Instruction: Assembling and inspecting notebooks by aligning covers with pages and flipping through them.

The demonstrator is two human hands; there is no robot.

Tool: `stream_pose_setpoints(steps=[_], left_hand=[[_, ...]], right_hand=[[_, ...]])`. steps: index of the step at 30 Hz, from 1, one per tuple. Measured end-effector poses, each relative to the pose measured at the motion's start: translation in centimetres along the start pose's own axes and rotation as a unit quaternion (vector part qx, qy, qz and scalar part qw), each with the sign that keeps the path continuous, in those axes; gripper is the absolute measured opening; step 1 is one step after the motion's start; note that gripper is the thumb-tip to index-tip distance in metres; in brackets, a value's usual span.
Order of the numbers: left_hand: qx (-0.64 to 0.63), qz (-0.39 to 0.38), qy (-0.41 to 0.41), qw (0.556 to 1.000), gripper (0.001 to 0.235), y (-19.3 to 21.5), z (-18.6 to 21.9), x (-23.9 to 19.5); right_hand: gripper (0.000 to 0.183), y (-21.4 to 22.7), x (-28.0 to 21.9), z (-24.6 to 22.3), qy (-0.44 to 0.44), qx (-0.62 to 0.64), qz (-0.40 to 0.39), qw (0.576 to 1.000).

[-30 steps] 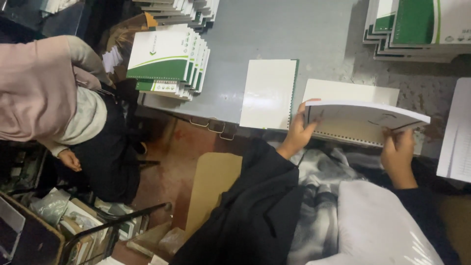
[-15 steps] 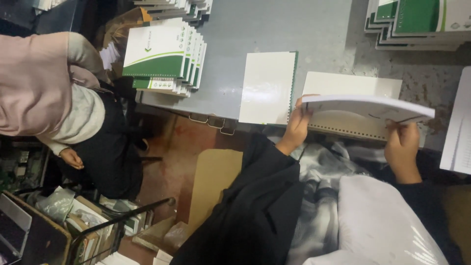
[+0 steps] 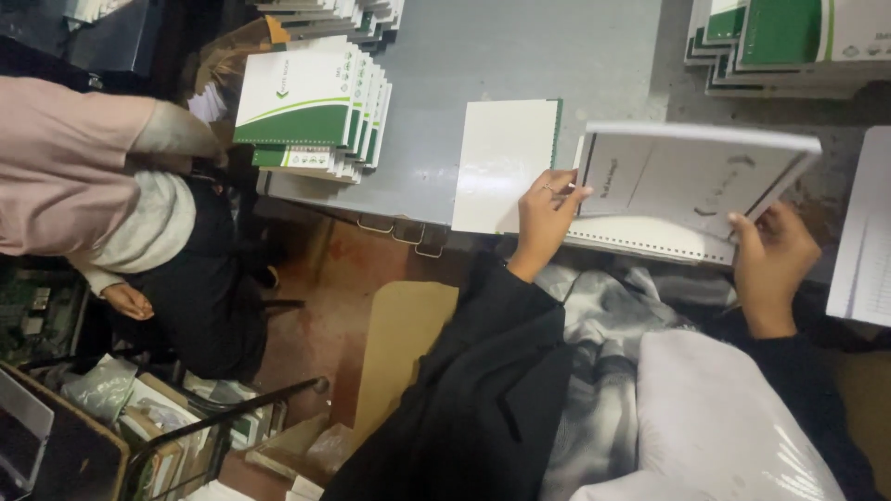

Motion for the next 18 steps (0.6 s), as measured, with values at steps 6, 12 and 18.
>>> stream_pose_setpoints(steps=[6,12,18], left_hand=[[0.147,-0.095,0.083,0.981,0.047,1.2,0.4,1.1],[0.217,-0.145,0.125,0.957,0.043,0.1,-1.5,1.2],[0.226,-0.148,0.123,0.955,0.049,0.1,-1.8,1.0]], right_hand=[[0.04,1.2,1.3,-0.1,-0.087,-0.094,-0.07,0.989],[0.059,1.4,1.8,2.3,-0.168,-0.179,-0.131,0.961],[0.034,1.9,2.3,-1.7,-0.229,-0.118,-0.143,0.956]])
Point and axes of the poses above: each hand's wrist, its own x-axis towards the middle knuckle, its own y-axis out of the back of the hand, z = x × y, the point moved 3 cm from there along x, towards the middle knuckle, and after that the axes turned 8 degrees about x, right-handed, at the moved point
